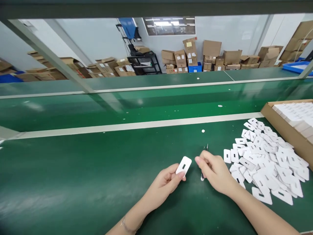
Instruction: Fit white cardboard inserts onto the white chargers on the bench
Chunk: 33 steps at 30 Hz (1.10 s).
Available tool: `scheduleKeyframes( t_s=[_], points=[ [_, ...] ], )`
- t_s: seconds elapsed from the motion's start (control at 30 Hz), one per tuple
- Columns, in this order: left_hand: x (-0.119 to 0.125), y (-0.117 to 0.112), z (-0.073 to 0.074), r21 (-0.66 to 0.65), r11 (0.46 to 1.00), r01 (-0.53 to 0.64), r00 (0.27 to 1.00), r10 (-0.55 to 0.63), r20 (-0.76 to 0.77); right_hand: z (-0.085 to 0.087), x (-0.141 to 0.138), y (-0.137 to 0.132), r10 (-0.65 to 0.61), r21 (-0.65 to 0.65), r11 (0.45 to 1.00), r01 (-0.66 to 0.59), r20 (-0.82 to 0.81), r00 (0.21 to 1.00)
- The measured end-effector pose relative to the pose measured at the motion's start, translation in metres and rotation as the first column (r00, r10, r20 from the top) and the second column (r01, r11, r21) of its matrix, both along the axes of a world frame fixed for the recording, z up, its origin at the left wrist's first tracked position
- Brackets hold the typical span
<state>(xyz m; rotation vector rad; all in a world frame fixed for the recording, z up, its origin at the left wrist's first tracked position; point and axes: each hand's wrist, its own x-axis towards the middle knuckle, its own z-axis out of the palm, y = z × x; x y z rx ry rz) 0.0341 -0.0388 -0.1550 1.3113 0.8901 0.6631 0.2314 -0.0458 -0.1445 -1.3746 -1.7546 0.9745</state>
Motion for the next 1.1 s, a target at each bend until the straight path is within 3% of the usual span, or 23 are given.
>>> scheduleKeyframes(
  t_s=[0.13,0.43,0.67,0.77,0.97,1.03,1.1],
  points=[
    [0.002,-0.001,0.003,0.045,0.993,0.109,0.988,-0.104,-0.110,0.003,-0.009,-0.001,0.142,-0.131,0.980,-0.151,-0.076,0.987],
    [0.000,-0.001,0.001,0.044,0.997,0.061,0.994,-0.057,-0.088,-0.001,-0.013,-0.003,0.086,-0.182,0.976,-0.123,-0.199,0.976],
    [0.001,-0.003,0.004,0.042,0.983,0.177,0.981,-0.173,-0.084,-0.003,-0.019,-0.006,0.092,-0.062,0.994,-0.092,-0.003,0.996],
    [0.001,-0.004,0.005,0.046,0.977,0.209,0.976,-0.205,-0.069,-0.005,-0.021,-0.004,0.032,-0.052,0.998,-0.029,0.059,0.998],
    [0.000,-0.005,0.005,0.034,0.975,0.218,0.976,-0.217,-0.033,-0.008,-0.009,0.008,-0.226,-0.040,0.974,0.222,-0.186,0.956],
    [-0.001,-0.004,0.005,0.031,0.980,0.198,0.980,-0.197,-0.022,-0.007,-0.006,0.009,-0.211,-0.061,0.977,0.203,-0.243,0.947],
    [-0.002,-0.003,0.004,0.028,0.983,0.180,0.984,-0.180,-0.014,-0.005,-0.007,0.006,-0.126,-0.083,0.991,0.106,-0.294,0.947]
  ],
)
